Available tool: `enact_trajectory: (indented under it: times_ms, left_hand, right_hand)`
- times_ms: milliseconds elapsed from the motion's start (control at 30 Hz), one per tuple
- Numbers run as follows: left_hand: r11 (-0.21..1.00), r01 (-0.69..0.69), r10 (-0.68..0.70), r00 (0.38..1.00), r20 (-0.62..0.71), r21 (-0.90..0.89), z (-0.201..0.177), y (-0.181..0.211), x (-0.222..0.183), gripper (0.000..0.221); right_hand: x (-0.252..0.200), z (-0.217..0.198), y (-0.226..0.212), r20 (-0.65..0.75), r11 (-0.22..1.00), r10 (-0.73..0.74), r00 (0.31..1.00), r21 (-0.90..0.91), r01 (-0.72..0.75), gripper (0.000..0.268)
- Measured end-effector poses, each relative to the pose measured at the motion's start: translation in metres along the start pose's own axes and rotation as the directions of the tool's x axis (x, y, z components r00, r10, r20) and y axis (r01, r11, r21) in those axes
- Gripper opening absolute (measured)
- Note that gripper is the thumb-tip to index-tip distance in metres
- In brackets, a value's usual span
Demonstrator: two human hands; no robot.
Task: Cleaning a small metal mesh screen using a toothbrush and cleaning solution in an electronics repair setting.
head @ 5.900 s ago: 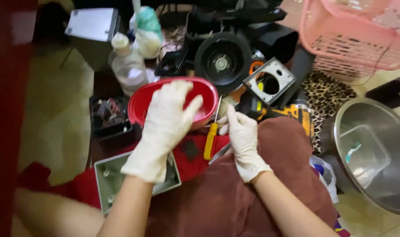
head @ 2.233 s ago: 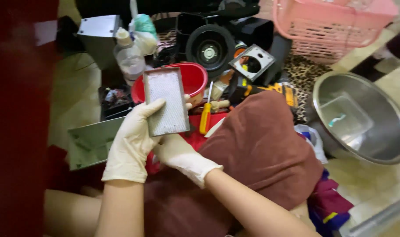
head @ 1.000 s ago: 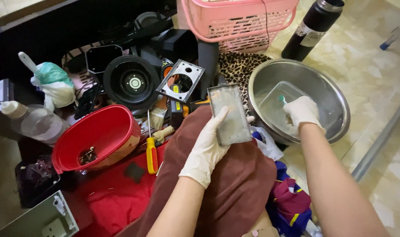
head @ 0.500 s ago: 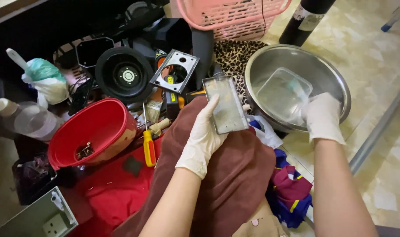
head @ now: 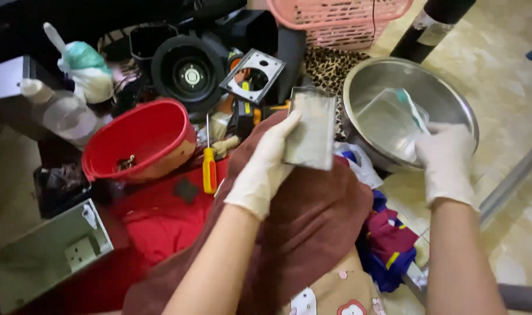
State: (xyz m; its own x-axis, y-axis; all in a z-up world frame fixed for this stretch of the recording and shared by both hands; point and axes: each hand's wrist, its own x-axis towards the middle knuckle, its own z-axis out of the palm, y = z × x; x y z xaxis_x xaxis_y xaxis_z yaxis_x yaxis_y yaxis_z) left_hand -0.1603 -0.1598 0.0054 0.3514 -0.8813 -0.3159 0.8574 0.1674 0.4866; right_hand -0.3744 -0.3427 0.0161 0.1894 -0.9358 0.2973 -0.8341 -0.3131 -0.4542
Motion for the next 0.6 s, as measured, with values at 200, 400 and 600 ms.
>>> enact_trajectory:
  times_ms: [200, 400, 600]
  left_hand:
    - [0.701, -0.015, 0.174, 0.973, -0.150, 0.713, -0.003, 0.013, -0.099, 0.041]
    - [-0.251, -0.033, 0.679, 0.706, 0.201, 0.967, -0.032, -0.005, -0.106, 0.041]
    - [-0.039, -0.154, 0.813, 0.569, 0.121, 0.987, -0.035, -0.016, -0.153, 0.035]
  right_hand:
    - [-0.056, -0.041, -0.080, 0.362, 0.774, -0.109, 0.926, 0.615, -0.149, 0.027]
    - [-0.108, -0.053, -0.098, 0.532, 0.840, -0.290, 0.795, 0.540, -0.056, 0.022]
    - [-0.109, -0.060, -0.088, 0.624, 0.877, -0.351, 0.698, 0.480, 0.013, 0.024]
